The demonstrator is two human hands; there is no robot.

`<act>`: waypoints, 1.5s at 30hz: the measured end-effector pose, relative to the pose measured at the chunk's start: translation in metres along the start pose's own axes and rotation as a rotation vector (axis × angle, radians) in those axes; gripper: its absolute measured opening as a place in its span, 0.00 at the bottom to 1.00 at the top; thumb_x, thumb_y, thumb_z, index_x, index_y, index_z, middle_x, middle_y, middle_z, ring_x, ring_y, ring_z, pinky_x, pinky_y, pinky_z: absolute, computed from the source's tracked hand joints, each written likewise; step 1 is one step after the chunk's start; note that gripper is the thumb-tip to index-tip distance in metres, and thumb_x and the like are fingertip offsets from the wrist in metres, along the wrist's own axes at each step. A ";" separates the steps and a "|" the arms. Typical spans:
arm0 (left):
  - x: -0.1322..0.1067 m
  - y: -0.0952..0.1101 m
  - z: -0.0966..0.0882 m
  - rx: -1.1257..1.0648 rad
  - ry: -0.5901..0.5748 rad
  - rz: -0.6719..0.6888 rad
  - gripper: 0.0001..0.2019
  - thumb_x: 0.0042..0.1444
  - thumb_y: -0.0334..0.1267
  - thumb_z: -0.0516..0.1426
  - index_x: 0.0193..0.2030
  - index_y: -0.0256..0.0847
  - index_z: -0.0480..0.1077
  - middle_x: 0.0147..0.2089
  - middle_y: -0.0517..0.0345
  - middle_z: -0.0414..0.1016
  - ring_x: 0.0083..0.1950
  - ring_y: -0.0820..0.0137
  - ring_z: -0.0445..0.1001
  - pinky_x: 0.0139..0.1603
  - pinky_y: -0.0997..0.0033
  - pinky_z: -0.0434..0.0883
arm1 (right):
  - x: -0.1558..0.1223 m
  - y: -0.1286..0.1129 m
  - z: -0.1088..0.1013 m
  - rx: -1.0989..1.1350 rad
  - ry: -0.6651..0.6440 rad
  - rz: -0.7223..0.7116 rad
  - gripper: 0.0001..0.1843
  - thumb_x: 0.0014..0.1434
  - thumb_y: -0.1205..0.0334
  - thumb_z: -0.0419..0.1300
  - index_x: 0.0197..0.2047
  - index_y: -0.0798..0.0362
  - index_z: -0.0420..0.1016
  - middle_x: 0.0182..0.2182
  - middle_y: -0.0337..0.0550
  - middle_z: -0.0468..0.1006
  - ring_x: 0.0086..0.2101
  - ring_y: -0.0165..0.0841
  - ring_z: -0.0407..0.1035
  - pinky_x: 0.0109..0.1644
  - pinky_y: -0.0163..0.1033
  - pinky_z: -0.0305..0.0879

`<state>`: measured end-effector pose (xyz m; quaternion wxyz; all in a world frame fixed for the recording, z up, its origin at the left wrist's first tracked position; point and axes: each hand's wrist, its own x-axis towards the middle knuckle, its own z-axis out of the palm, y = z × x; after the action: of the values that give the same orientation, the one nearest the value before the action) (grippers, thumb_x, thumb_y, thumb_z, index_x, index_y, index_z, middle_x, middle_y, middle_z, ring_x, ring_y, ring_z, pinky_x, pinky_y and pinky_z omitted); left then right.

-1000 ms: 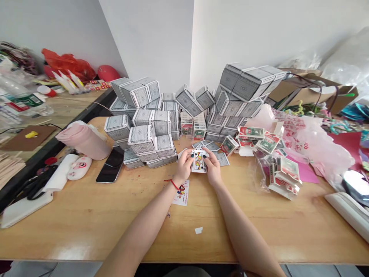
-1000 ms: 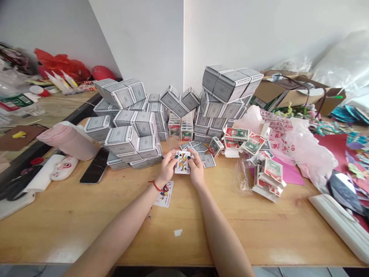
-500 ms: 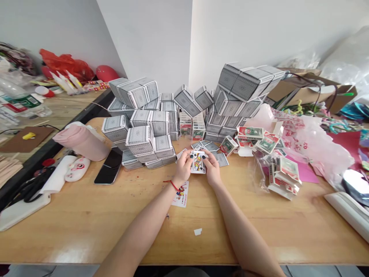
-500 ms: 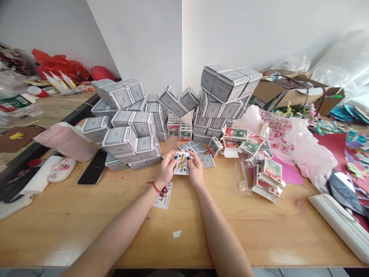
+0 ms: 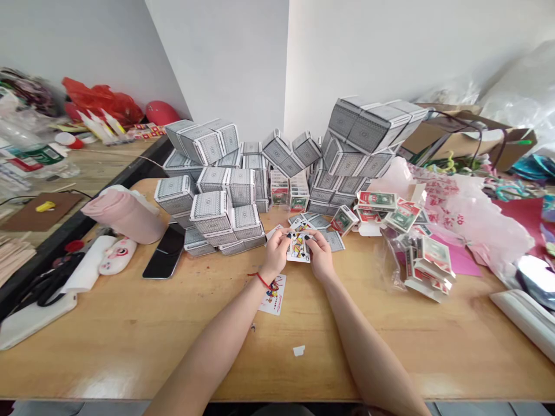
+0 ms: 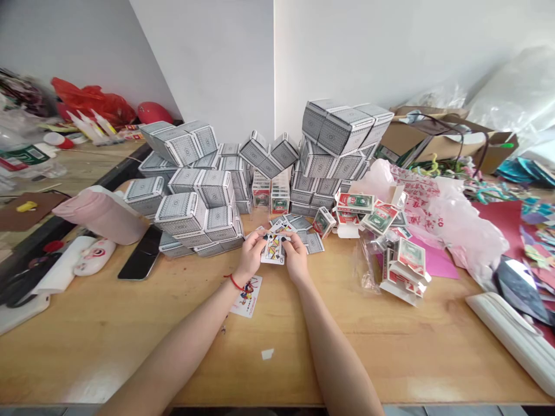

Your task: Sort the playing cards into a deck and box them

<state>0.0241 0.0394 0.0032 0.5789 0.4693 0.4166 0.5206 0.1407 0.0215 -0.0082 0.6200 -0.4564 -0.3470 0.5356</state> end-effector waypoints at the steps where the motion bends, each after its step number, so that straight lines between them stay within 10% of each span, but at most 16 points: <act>1: 0.000 0.001 0.000 -0.002 0.015 0.001 0.08 0.48 0.35 0.52 0.36 0.38 0.66 0.24 0.63 0.64 0.23 0.78 0.62 0.23 0.79 0.60 | 0.000 0.001 0.000 0.001 -0.001 0.000 0.11 0.47 0.61 0.56 0.37 0.50 0.69 0.25 0.34 0.71 0.23 0.28 0.63 0.27 0.32 0.60; 24: -0.004 0.007 -0.003 0.128 0.021 0.181 0.06 0.47 0.35 0.54 0.31 0.38 0.71 0.34 0.57 0.72 0.34 0.72 0.69 0.34 0.75 0.65 | -0.001 -0.004 -0.006 0.217 -0.216 0.262 0.12 0.47 0.54 0.64 0.29 0.52 0.68 0.22 0.35 0.73 0.23 0.27 0.68 0.28 0.34 0.68; 35: 0.007 0.008 -0.022 -0.009 -0.225 -0.111 0.12 0.44 0.38 0.59 0.36 0.37 0.75 0.34 0.55 0.75 0.30 0.72 0.70 0.30 0.75 0.65 | -0.005 -0.018 -0.026 0.181 -0.522 0.425 0.12 0.48 0.59 0.64 0.35 0.55 0.69 0.29 0.42 0.77 0.29 0.33 0.74 0.36 0.44 0.72; 45: 0.003 0.006 -0.018 -0.032 -0.167 -0.072 0.15 0.45 0.42 0.59 0.38 0.37 0.74 0.38 0.53 0.75 0.37 0.67 0.73 0.37 0.69 0.68 | -0.002 -0.007 -0.011 0.035 -0.246 0.181 0.13 0.44 0.54 0.65 0.28 0.55 0.71 0.23 0.39 0.75 0.23 0.30 0.70 0.27 0.36 0.70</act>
<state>0.0052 0.0442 0.0055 0.6373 0.4864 0.3752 0.4652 0.1530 0.0170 -0.0053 0.5297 -0.4059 -0.3684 0.6472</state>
